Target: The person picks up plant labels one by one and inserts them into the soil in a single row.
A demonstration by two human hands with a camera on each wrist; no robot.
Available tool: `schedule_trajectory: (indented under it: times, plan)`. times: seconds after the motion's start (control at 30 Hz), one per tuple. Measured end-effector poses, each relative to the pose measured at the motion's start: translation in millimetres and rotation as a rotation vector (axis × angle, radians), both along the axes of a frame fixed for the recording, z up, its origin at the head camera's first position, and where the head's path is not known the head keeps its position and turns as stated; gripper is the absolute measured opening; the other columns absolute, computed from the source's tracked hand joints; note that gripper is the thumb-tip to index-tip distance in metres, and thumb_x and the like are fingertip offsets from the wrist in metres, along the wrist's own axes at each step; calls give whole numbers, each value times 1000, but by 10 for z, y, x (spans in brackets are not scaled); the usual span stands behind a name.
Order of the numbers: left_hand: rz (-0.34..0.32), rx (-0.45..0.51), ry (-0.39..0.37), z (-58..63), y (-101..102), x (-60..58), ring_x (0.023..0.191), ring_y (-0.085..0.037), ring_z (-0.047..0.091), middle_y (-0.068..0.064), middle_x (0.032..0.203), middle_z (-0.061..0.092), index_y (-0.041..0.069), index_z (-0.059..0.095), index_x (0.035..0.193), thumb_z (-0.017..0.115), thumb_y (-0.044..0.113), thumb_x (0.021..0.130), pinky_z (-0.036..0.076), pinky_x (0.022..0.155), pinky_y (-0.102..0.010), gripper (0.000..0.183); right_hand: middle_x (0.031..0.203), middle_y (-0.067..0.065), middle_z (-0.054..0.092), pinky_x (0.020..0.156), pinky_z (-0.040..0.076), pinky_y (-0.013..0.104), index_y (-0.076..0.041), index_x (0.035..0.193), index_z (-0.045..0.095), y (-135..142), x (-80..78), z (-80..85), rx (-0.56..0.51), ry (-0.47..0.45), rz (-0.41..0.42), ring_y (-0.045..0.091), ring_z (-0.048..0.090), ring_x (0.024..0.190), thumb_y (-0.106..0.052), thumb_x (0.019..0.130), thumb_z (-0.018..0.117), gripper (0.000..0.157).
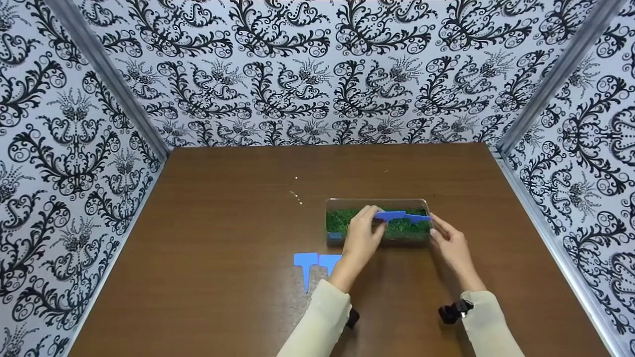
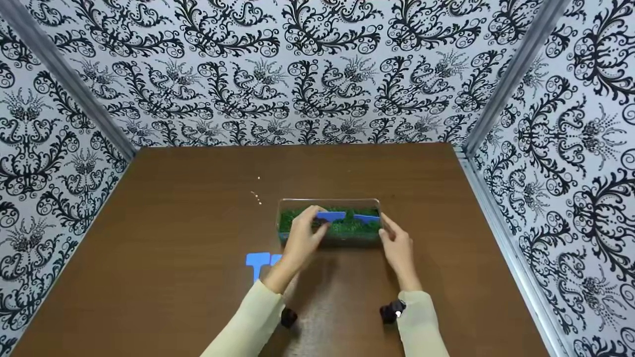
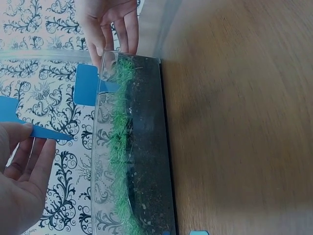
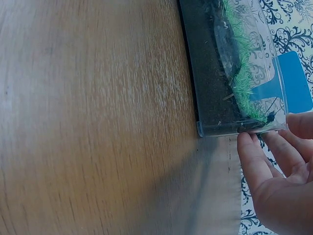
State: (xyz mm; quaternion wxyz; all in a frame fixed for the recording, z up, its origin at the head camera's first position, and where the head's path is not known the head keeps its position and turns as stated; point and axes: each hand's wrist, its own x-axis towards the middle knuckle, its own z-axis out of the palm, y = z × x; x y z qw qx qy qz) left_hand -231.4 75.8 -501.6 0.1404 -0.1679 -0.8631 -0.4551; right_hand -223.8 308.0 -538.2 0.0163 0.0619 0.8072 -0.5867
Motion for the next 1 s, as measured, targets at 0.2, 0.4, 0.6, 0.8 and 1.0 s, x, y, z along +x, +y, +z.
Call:
schedule_trajectory:
  times: [0.2, 0.4, 0.6, 0.8, 1.0]
  plan:
    - [3, 6, -10, -11, 25, -42, 91, -11, 68, -1, 98, 67, 10, 66, 101, 69, 11, 93, 54, 76, -18, 8, 154, 19, 40, 97, 49, 18, -2, 151, 40, -1, 1, -7, 15, 11, -13, 30, 40, 142, -3, 104, 45, 47]
    - [-13, 23, -38, -16, 40, -67, 88, -9, 66, -1, 99, 67, 10, 66, 101, 68, 11, 94, 52, 74, -14, 7, 153, 19, 41, 95, 51, 17, -5, 151, 41, -11, 3, 9, 39, 12, -17, 31, 41, 141, -4, 104, 45, 47]
    - [-21, 39, -35, -35, 51, -87, 89, -12, 68, -2, 98, 68, 10, 66, 100, 68, 11, 94, 54, 75, -17, 7, 155, 18, 38, 99, 50, 21, -6, 153, 38, 3, -8, 4, 44, -15, -12, 30, 40, 142, -6, 105, 44, 48]
    - [-13, 32, -28, -60, 63, -101, 91, -13, 69, -2, 99, 68, 10, 66, 100, 68, 12, 94, 55, 77, -19, 6, 156, 18, 37, 99, 50, 23, -4, 152, 38, 2, -4, -5, 42, -2, -7, 30, 40, 142, -4, 105, 44, 48]
    - [0, 25, -15, -67, 81, -141, 91, -13, 68, -2, 96, 69, 10, 66, 96, 70, 11, 93, 56, 79, -20, 5, 155, 19, 38, 97, 50, 18, -4, 152, 38, 0, -3, 2, 41, 8, -10, 31, 40, 143, -4, 105, 44, 48]
